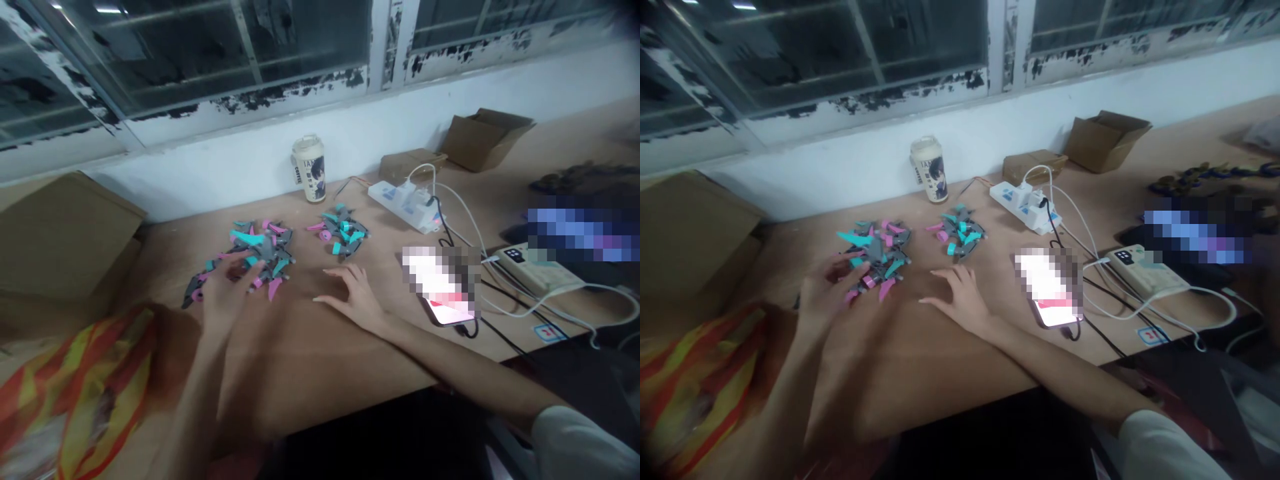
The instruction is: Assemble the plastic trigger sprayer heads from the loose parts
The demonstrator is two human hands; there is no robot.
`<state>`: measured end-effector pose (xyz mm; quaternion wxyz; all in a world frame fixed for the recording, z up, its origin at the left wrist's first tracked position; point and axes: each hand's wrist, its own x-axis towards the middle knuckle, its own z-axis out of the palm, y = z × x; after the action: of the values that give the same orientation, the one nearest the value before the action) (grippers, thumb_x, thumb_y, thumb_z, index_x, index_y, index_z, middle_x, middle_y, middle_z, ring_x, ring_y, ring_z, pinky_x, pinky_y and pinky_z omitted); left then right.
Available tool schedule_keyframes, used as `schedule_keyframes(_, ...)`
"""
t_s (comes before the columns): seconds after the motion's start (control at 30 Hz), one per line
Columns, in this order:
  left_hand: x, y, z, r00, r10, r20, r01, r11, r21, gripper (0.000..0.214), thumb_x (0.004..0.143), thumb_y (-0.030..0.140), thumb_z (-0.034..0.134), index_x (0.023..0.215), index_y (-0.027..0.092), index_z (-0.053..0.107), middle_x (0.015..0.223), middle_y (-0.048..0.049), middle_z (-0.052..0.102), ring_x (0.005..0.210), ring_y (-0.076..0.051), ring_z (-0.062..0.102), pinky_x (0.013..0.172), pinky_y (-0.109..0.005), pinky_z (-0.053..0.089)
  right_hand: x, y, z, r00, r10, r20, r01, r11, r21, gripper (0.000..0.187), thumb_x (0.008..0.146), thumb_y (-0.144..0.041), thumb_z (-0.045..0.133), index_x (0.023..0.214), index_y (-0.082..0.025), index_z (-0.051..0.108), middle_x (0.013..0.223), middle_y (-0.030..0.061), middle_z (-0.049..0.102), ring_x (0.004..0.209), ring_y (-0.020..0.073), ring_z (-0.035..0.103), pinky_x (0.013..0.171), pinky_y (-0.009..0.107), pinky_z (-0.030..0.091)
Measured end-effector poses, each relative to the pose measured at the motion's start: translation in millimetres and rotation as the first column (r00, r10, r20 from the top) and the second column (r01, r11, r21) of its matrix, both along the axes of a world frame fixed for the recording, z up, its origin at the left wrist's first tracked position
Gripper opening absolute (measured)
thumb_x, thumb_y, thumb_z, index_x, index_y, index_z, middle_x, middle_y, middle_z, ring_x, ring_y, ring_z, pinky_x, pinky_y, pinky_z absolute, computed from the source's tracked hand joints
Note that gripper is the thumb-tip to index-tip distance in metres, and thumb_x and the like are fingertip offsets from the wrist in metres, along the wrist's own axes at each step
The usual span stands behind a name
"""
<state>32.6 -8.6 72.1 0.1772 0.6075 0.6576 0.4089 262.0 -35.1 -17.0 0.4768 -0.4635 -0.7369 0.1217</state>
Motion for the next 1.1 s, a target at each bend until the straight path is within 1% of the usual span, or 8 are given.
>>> schedule_keyframes(0.2, -56, 29, -0.8, 0.879, 0.172, -0.446, -0.197, 0.980, -0.011, 0.035, 0.077, 0.036, 0.062, 0.105, 0.015, 0.060, 0.096, -0.0058, 0.066, 0.094, -0.028, 0.059, 0.082, -0.038, 0.046, -1, 8, -6.7, 0.996, -0.042, 0.074, 0.045, 0.998, -0.039, 0.037, 0.078, -0.049, 0.060, 0.101, -0.020, 0.057, 0.099, 0.0066, 0.060, 0.100, 0.0225, 0.053, 0.088, 0.040, 0.038)
schedule_keyframes(0.37, -33, 31, -9.1, 0.772, 0.308, -0.556, -0.189, 0.947, 0.261, 0.040, 0.078, 0.038, 0.058, 0.109, 0.013, 0.060, 0.107, -0.0173, 0.060, 0.110, -0.035, 0.050, 0.093, -0.050, 0.038, -2, 10, -7.8, 0.995, -0.003, 0.098, 0.011, 0.997, -0.075, 0.021, 0.082, -0.041, 0.059, 0.088, -0.021, 0.062, 0.091, 0.0034, 0.062, 0.094, 0.0195, 0.056, 0.086, 0.038, 0.036)
schedule_keyframes(0.43, -9, 35, -11.3, 0.829, 0.207, -0.519, -0.056, 0.955, 0.290, 0.032, 0.080, 0.034, 0.055, 0.106, 0.016, 0.061, 0.106, -0.0138, 0.061, 0.110, -0.031, 0.051, 0.095, -0.048, 0.038, -2, 11, -8.0, 0.995, 0.004, 0.096, 0.003, 0.997, -0.080, 0.017, 0.083, -0.038, 0.059, 0.086, -0.022, 0.063, 0.089, 0.0025, 0.062, 0.093, 0.0184, 0.056, 0.086, 0.037, 0.035)
schedule_keyframes(0.5, 20, 43, -16.1, 0.880, -0.066, -0.470, 0.172, 0.967, 0.186, 0.024, 0.083, 0.029, 0.050, 0.100, 0.017, 0.062, 0.101, -0.0097, 0.063, 0.100, -0.025, 0.057, 0.091, -0.041, 0.043, -2, 12, -8.0, 0.995, 0.007, 0.097, 0.001, 0.996, -0.084, 0.014, 0.084, -0.034, 0.059, 0.084, -0.022, 0.064, 0.088, 0.0021, 0.061, 0.092, 0.0175, 0.055, 0.085, 0.036, 0.035)
schedule_keyframes(0.6, 63, 58, -30.8, 0.804, -0.460, -0.376, 0.485, 0.874, -0.031, 0.025, 0.083, 0.018, 0.049, 0.105, 0.018, 0.060, 0.092, -0.0059, 0.066, 0.082, -0.018, 0.064, 0.080, -0.032, 0.050, -1, 12, -6.2, 0.994, 0.006, 0.107, 0.004, 0.995, -0.097, 0.011, 0.084, -0.031, 0.058, 0.083, -0.022, 0.064, 0.089, 0.0020, 0.061, 0.092, 0.0173, 0.055, 0.085, 0.036, 0.034)
schedule_keyframes(0.87, 116, 87, -60.5, 0.630, -0.599, -0.494, 0.638, 0.762, -0.110, 0.032, 0.078, 0.012, 0.055, 0.109, 0.020, 0.060, 0.111, -0.0087, 0.054, 0.105, -0.024, 0.055, 0.091, -0.040, 0.045, 13, 19, 7.7, 0.995, -0.096, 0.029, 0.098, 0.991, -0.094, 0.005, 0.084, -0.025, 0.058, 0.082, -0.022, 0.062, 0.086, 0.0002, 0.064, 0.091, 0.0180, 0.055, 0.084, 0.036, 0.035)
schedule_keyframes(1.0, 103, 57, -47.0, 0.630, -0.621, -0.466, 0.665, 0.742, -0.090, 0.033, 0.079, 0.005, 0.051, 0.106, 0.019, 0.060, 0.113, -0.0077, 0.057, 0.112, -0.022, 0.052, 0.098, -0.037, 0.040, 24, 22, 16.6, 0.982, -0.181, -0.055, 0.176, 0.980, -0.091, 0.013, 0.081, -0.031, 0.061, 0.090, -0.022, 0.061, 0.093, 0.0042, 0.061, 0.095, 0.0201, 0.054, 0.086, 0.038, 0.040)
schedule_keyframes(1.1, 81, 20, -39.2, 0.717, -0.649, -0.256, 0.649, 0.755, -0.096, 0.029, 0.080, 0.016, 0.056, 0.109, 0.023, 0.058, 0.110, -0.0042, 0.062, 0.102, -0.020, 0.058, 0.091, -0.036, 0.045, 22, 15, 23.6, 0.990, -0.048, -0.129, 0.033, 0.993, -0.113, 0.028, 0.075, -0.039, 0.067, 0.097, -0.023, 0.060, 0.095, 0.0039, 0.059, 0.096, 0.0193, 0.054, 0.085, 0.036, 0.044)
